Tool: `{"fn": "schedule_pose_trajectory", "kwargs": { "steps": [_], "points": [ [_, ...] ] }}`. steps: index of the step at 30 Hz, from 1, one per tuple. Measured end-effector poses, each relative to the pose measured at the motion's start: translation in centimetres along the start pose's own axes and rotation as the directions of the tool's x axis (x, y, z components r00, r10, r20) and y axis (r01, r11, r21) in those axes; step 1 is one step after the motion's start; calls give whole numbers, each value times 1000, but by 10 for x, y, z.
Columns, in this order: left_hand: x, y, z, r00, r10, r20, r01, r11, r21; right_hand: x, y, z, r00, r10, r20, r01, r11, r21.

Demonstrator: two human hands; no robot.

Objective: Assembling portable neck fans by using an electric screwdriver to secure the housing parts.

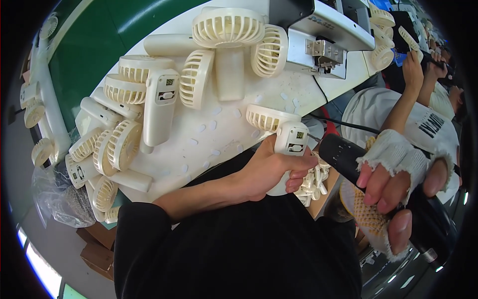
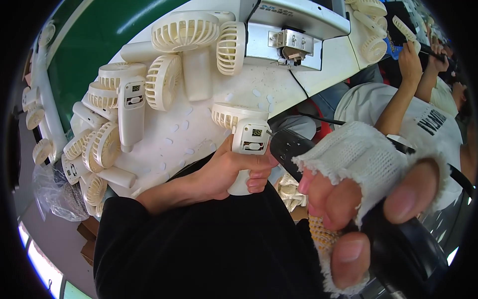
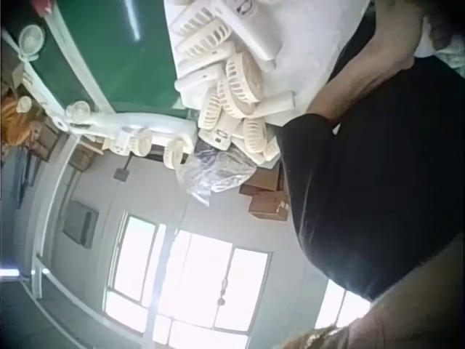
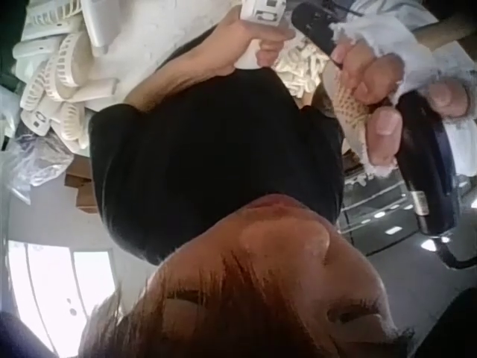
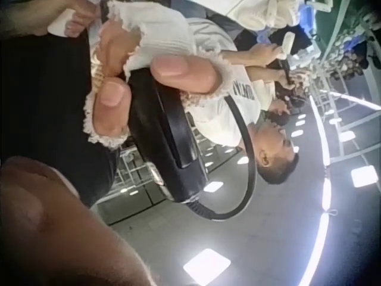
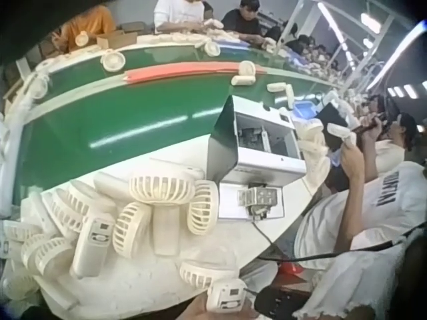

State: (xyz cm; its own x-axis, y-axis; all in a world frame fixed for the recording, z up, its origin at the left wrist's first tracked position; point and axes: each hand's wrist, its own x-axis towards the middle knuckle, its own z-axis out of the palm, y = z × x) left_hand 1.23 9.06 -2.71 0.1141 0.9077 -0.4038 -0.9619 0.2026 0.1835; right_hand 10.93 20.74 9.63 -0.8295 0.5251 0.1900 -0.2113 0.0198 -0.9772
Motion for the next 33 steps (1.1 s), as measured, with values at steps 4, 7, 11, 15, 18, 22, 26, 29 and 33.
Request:
{"fn": "schedule_pose_trajectory", "kwargs": {
  "steps": [4,7,11,15,18,22,26,29,33],
  "points": [
    [1,-3,1,1000,14,4,-14,1000,25,-2,5,-3,999,-39,-29,39,999,8],
    [1,-1,3,1000,-1,-24,1,1000,19,1,4,-13,998,-31,50,29,999,43],
    [0,2,3,1000,-17,-14,17,1000,4,-4,-2,-17,999,31,22,-32,999,25],
    [-1,1,4,999,-38,-21,37,999,-32,0,-1,-18,995,-34,95,36,999,-21],
    [-3,-4,0,1000,-24,-15,24,1000,13,-4,-7,-2,997,75,-28,-76,997,-28],
    [-17,-9,-8,985,162,53,-170,922,348,-38,-20,-35,972,-215,93,199,968,152],
    [-47,-16,-6,912,352,211,-364,459,810,-58,3,-74,957,-290,8,254,852,458],
    [-65,-6,-4,885,382,268,-360,193,913,-17,71,-53,998,-54,-43,65,936,347],
    [-89,41,29,802,442,403,-204,-431,879,-13,147,-43,952,262,-160,-211,937,279]
  ]
}}
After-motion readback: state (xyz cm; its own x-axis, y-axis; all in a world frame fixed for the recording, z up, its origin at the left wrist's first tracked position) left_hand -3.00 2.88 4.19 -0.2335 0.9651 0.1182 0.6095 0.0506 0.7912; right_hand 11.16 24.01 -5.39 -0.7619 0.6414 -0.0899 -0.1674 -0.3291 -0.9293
